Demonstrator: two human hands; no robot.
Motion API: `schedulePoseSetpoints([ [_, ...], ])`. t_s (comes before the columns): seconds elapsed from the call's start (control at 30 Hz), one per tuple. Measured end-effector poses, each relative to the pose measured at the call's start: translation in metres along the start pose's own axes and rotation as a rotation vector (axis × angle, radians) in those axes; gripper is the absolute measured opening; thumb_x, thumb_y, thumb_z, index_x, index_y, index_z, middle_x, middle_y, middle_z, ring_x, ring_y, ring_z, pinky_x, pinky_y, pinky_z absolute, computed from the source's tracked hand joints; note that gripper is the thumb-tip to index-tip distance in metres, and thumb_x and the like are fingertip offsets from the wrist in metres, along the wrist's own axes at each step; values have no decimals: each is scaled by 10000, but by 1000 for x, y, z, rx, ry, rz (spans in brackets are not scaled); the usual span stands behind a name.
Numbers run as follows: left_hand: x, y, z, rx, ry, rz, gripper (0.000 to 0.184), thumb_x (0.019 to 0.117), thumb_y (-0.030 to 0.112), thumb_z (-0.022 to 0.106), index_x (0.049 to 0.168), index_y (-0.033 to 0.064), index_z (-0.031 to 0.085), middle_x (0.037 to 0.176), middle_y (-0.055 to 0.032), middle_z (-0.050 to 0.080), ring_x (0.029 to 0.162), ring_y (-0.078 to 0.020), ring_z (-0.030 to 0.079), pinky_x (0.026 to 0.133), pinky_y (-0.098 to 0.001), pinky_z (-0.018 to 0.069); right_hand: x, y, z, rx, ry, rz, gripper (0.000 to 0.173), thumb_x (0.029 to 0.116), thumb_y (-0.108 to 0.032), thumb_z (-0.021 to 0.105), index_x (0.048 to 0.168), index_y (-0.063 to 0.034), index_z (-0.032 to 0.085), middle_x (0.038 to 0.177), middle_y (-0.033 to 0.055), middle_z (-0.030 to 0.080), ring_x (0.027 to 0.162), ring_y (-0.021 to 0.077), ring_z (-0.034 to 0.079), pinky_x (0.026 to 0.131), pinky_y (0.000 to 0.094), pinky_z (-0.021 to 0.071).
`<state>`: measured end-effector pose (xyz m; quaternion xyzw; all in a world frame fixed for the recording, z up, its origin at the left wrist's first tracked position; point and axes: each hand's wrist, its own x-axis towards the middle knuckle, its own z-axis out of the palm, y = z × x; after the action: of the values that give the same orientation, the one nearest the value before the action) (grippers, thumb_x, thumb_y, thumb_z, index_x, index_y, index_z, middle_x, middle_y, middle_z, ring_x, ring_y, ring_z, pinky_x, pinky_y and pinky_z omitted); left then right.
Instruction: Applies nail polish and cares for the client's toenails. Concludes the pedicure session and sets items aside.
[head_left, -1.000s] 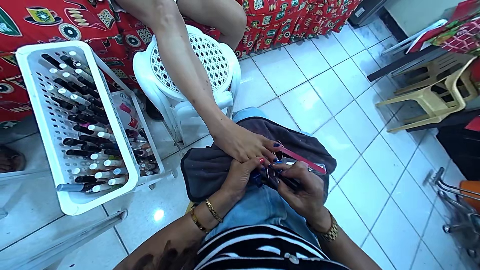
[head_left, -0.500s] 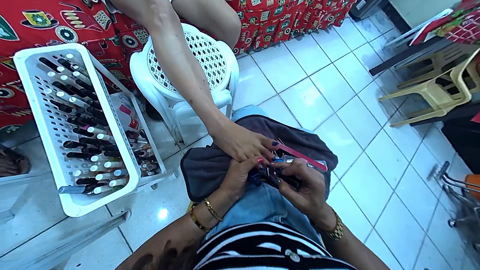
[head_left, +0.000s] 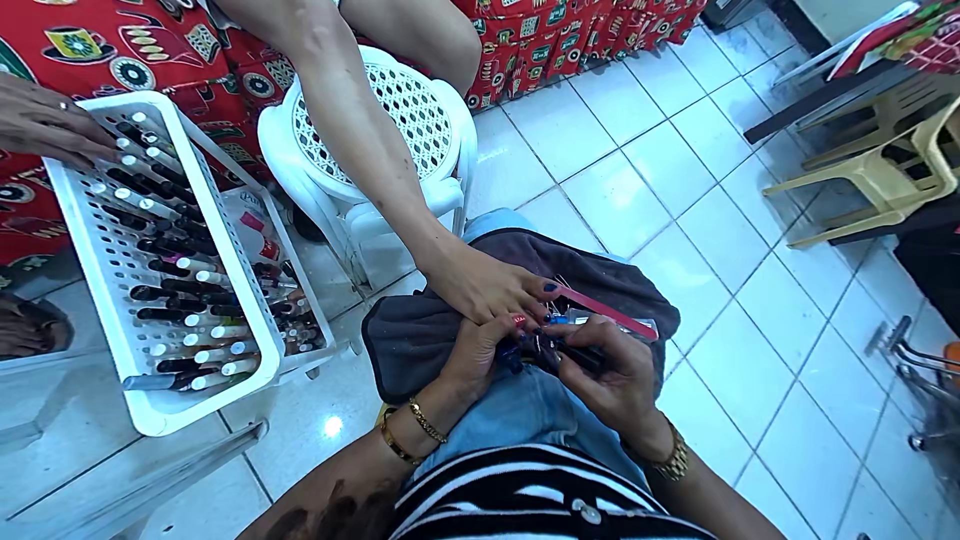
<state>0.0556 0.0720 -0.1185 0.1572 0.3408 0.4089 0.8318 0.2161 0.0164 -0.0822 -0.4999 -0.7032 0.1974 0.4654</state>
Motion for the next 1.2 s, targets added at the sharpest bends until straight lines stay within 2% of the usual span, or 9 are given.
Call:
schedulePoseSetpoints([
  [0.27, 0, 0, -1, 4, -3, 1, 192, 926, -41, 526, 805, 62, 634, 694, -25, 678, 630, -75, 649, 646, -223, 562, 1, 0, 0, 23, -7, 19, 118, 868, -77, 650, 971, -44, 603, 952, 93, 756, 958, 84, 728, 811, 204, 584],
  [0.37, 0, 0, 0, 2, 2, -3, 201, 931, -38, 523, 798, 65, 633, 689, -21, 677, 626, -74, 650, 641, -219, 563, 2, -1, -2, 140, 22, 83, 138, 871, -72, 668, 1002, -85, 622, 975, 25, 756, 971, 61, 728, 833, 213, 603],
  [0.43, -1, 0, 0, 2, 5, 3, 207, 930, -40, 520, 791, 66, 632, 685, -20, 675, 624, -71, 649, 641, -218, 563, 2, -1, -2, 169, 36, 103, 153, 865, -66, 676, 1008, -91, 628, 966, 11, 753, 960, 56, 729, 829, 214, 608],
  [0.73, -1, 1, 0, -8, 0, 1, 199, 932, -46, 514, 809, 60, 629, 692, -30, 676, 628, -82, 653, 640, -222, 563, 0, 2, -1, 81, 0, 53, 112, 855, -72, 652, 961, -53, 624, 948, 76, 762, 960, 84, 732, 810, 211, 591],
  [0.93, -1, 1, 0, -6, 5, -6, 207, 940, -42, 508, 810, 60, 632, 693, -31, 676, 625, -79, 651, 633, -220, 563, 1, 0, -3, 189, 26, 77, 161, 869, -59, 674, 1018, -102, 629, 980, 16, 756, 972, 70, 731, 840, 225, 608],
  [1.1, -1, 1, 0, -1, 4, -8, 195, 938, -34, 521, 810, 60, 636, 700, -29, 675, 629, -79, 649, 638, -221, 562, -1, 3, -1, 97, 5, 41, 122, 861, -70, 657, 976, -57, 618, 951, 75, 758, 969, 90, 732, 819, 217, 593],
  [1.2, -1, 0, 0, -11, 9, -5, 191, 938, -39, 520, 815, 60, 628, 696, -31, 674, 624, -79, 646, 633, -218, 559, 1, 0, -4, 145, -1, 53, 143, 870, -67, 661, 1004, -85, 613, 975, 47, 759, 972, 83, 735, 831, 223, 605],
])
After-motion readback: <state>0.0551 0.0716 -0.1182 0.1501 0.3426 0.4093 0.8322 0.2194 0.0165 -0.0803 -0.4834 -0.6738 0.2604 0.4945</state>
